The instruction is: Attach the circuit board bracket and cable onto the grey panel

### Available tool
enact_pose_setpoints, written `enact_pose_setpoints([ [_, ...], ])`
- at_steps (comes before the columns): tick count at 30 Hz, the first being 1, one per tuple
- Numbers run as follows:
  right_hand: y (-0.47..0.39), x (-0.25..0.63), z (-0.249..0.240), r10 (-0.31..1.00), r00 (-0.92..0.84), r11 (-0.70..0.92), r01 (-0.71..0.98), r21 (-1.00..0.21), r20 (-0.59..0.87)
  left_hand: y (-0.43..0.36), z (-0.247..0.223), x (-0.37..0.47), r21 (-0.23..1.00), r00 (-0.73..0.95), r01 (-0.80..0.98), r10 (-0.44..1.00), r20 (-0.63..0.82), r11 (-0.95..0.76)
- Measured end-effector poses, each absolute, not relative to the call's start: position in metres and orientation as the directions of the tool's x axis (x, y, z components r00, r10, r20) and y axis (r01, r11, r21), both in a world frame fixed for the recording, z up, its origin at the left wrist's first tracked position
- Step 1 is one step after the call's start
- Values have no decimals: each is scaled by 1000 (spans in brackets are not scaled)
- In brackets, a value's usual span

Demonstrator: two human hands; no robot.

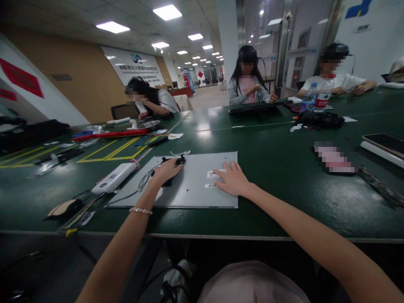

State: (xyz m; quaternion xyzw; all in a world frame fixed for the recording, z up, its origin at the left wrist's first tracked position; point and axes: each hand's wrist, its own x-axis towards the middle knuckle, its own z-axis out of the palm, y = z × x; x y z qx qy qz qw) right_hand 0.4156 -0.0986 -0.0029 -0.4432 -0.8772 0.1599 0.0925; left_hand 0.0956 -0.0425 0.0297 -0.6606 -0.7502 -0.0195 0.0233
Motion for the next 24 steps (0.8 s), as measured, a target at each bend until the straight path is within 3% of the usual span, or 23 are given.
enact_pose_setpoints([
  [16, -100, 418, 0, 797, -604, 551, 749, -367, -36, -54, 28, 84, 1, -248, 967, 942, 225, 255],
  [20, -101, 420, 2, 799, -600, 548, 756, -357, -42, -60, 38, 74, 105, -322, 947, 902, 289, 305],
  [24, -100, 424, 4, 800, -598, 550, 763, -338, -48, -62, 49, 48, 265, -513, 858, 758, 402, 440],
])
